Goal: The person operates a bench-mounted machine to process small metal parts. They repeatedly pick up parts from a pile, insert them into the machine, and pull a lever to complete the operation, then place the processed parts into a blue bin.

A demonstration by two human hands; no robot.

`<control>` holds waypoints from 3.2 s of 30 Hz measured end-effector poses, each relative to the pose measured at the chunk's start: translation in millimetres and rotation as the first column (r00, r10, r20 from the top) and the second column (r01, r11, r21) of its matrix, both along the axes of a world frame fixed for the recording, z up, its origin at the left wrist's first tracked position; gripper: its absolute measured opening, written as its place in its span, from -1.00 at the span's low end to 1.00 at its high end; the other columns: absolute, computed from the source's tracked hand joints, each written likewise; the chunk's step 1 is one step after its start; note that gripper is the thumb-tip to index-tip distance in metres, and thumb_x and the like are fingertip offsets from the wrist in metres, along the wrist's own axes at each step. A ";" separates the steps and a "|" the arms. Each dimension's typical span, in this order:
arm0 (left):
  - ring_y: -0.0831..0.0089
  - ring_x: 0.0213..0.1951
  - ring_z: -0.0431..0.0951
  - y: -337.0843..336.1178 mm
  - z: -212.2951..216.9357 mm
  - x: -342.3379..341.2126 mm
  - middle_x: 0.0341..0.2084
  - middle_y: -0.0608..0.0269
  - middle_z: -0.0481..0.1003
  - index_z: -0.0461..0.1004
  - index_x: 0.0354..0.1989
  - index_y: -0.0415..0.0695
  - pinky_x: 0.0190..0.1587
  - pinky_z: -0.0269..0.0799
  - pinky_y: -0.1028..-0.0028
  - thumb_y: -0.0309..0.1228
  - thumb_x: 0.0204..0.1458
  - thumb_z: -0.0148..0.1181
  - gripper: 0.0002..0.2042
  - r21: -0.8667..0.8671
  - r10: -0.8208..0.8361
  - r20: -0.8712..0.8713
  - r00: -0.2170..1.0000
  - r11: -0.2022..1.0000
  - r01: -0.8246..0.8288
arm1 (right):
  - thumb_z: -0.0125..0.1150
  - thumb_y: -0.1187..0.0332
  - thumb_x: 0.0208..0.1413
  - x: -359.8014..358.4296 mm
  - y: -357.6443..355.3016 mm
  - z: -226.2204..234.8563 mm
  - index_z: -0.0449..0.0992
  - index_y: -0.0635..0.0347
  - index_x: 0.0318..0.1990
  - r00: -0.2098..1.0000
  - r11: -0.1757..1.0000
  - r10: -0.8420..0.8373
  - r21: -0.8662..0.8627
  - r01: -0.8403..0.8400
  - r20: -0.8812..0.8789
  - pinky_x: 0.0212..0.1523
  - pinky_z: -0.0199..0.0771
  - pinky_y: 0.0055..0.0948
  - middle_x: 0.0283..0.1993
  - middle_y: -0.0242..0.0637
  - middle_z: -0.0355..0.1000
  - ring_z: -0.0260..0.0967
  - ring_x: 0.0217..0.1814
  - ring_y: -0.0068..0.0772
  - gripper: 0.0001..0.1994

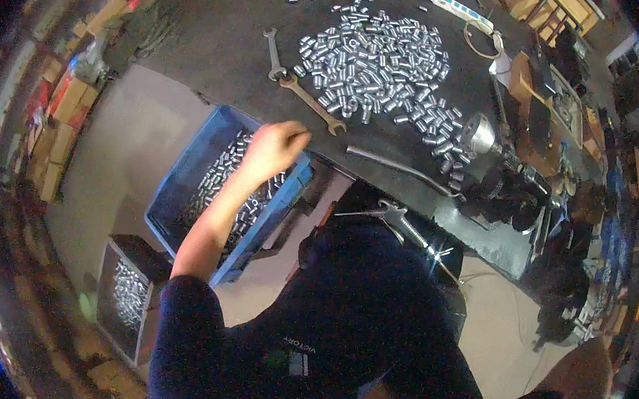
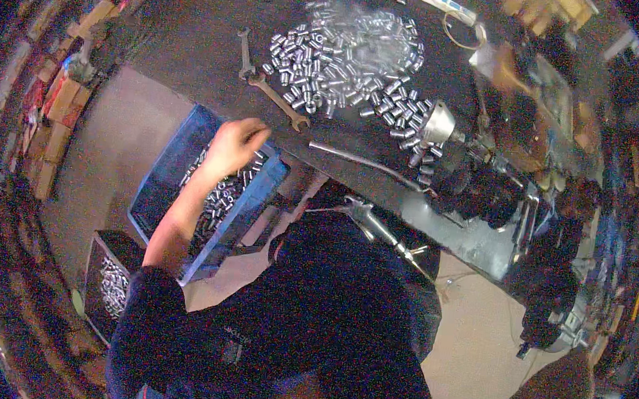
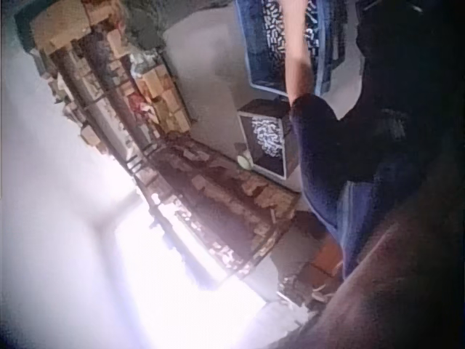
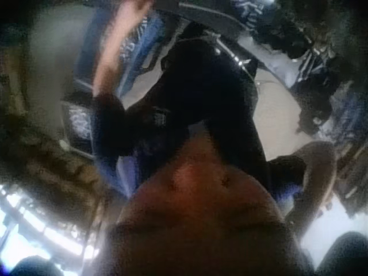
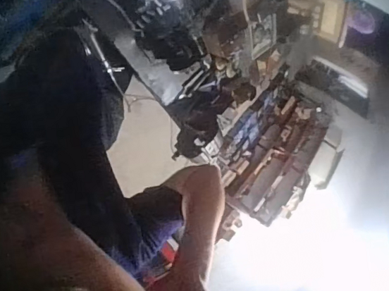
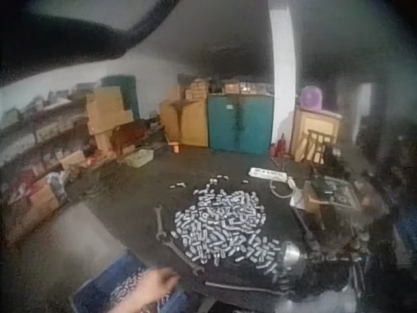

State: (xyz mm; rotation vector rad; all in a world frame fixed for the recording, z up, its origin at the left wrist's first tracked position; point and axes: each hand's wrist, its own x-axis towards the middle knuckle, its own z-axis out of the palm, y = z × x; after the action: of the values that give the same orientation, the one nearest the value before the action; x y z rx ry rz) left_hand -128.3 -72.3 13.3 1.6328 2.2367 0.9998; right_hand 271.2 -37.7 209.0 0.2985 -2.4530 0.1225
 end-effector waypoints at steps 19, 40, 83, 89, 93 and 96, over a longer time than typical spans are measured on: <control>0.11 -0.47 0.44 141.8 -8.9 67.0 -0.59 0.07 0.40 0.33 -0.41 -0.16 -0.44 0.34 0.25 -0.40 -0.23 0.10 -0.82 -0.090 -0.400 -0.389 0.830 0.913 0.397 | -0.08 0.36 -0.15 67.0 47.4 -15.1 0.37 0.31 -0.29 0.756 0.911 -0.412 -0.250 0.328 -0.509 -0.25 0.33 -0.30 -0.29 -0.21 0.34 0.26 -0.21 -0.34 -0.74; 0.60 -0.66 0.40 135.2 56.8 116.3 -0.64 0.21 0.43 0.40 -0.42 -0.39 -0.61 0.32 0.62 -0.57 -0.10 0.08 -0.89 0.480 -0.601 0.676 0.427 0.798 0.363 | -0.14 0.30 -0.05 39.6 226.4 -199.8 0.39 0.30 -0.29 0.426 0.001 -0.898 -0.969 -0.248 -0.110 -0.34 0.23 -0.54 -0.54 -0.42 0.23 0.18 -0.45 -0.52 -0.72; 0.69 -0.81 0.21 139.3 41.8 135.2 -0.81 0.39 0.27 0.37 -0.51 -0.26 -0.76 0.11 0.62 -0.26 0.09 -0.16 -0.68 0.285 -0.437 0.510 0.741 0.899 0.333 | -0.05 0.29 -0.02 44.4 256.5 -199.8 0.44 0.19 -0.45 0.419 -0.025 -0.907 -0.987 -0.156 -0.043 -0.66 0.02 -0.62 -0.59 -0.46 0.23 0.07 -0.62 -0.65 -0.81; 0.20 -0.69 0.29 134.7 51.9 141.0 -0.77 -0.02 0.26 0.33 -0.60 -0.29 -0.57 0.17 0.30 -0.26 0.04 -0.11 -0.67 0.366 -0.362 0.326 0.873 0.900 0.236 | -0.09 0.33 -0.05 83.8 206.0 -273.6 0.41 0.22 -0.36 0.547 -0.296 -0.837 -0.860 -0.416 0.023 -0.50 0.25 -0.57 -0.43 -0.36 0.36 0.28 -0.47 -0.48 -0.81; 0.20 -0.71 0.27 137.7 46.8 140.9 -0.79 0.00 0.27 0.32 -0.61 -0.29 -0.59 0.16 0.31 -0.26 0.04 -0.13 -0.66 0.338 -0.316 0.297 0.901 0.917 0.210 | -0.06 0.33 -0.08 93.4 198.0 -267.0 0.39 0.22 -0.41 0.587 -0.349 -0.804 -0.871 -0.346 0.089 -0.43 0.28 -0.48 -0.41 -0.31 0.34 0.28 -0.40 -0.41 -0.83; 0.30 -0.73 0.27 136.3 54.2 139.4 -0.81 0.02 0.25 0.32 -0.62 -0.29 -0.61 0.15 0.33 -0.25 0.05 -0.13 -0.65 0.303 -0.343 0.283 0.895 0.918 0.256 | -0.03 0.32 -0.09 51.1 196.9 -238.4 0.40 0.23 -0.39 0.577 -0.277 -0.816 -0.851 -0.447 -0.038 -0.39 0.28 -0.44 -0.42 -0.31 0.34 0.27 -0.36 -0.40 -0.82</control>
State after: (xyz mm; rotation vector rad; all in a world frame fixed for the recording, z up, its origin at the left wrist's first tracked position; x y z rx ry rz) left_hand 11.0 64.0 67.5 1.6917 1.6277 1.4006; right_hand 322.3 159.2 -29.4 -0.8701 -0.6106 1.4398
